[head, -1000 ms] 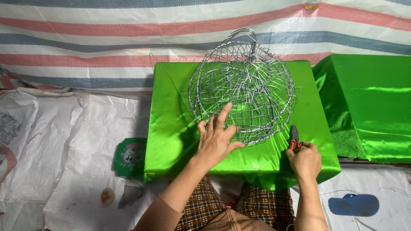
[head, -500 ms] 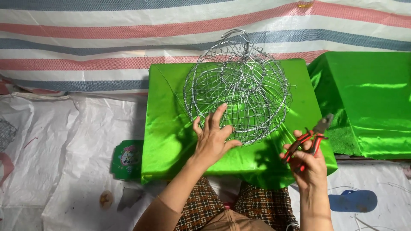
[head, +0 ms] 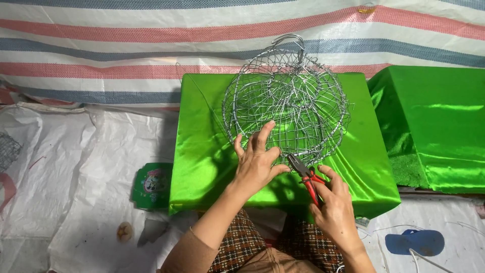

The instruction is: Shaping a wire cage by bending and cutting metal wires using hands and pliers.

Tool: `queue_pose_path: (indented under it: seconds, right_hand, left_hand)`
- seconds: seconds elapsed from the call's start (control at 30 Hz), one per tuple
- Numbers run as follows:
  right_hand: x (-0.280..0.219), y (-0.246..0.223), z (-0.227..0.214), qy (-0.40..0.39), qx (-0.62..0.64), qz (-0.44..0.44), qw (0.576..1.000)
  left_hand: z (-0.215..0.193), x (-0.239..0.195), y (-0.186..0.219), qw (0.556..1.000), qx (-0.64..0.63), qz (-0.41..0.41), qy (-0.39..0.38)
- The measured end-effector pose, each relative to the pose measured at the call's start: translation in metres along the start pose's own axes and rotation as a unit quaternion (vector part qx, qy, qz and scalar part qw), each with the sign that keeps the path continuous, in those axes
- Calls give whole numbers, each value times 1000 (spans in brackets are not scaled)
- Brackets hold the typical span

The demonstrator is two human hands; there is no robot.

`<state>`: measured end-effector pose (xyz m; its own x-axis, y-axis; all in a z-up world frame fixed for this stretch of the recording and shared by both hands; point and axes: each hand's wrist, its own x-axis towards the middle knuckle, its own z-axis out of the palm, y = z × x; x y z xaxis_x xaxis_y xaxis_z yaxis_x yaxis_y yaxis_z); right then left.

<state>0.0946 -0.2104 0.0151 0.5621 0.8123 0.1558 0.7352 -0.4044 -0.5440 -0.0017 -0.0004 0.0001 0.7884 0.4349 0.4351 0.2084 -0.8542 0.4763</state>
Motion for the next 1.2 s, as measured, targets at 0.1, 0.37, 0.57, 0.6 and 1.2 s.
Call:
queue_pose_path:
  seconds: [0.1, 0.37, 0.57, 0.6, 1.2]
  right_hand:
    - [4, -5, 1, 3, -15, -3, 1000]
    - [5, -2, 6, -14, -5, 5, 1000]
    - [8, -10, 0, -35, 71, 40, 996]
    - [8, -7, 1, -49, 79, 61, 994]
    - [2, 17, -9, -126, 155, 122, 972]
  left_hand:
    - [-1, 1, 1, 1000, -2, -3, -7]
    - [-2, 2, 1, 1000, -5, -6, -2]
    - [0, 2, 2, 1000, 10, -14, -8]
    - [1, 1, 3, 1000, 14, -13, 1]
    - [7, -1, 4, 1000, 17, -5, 25]
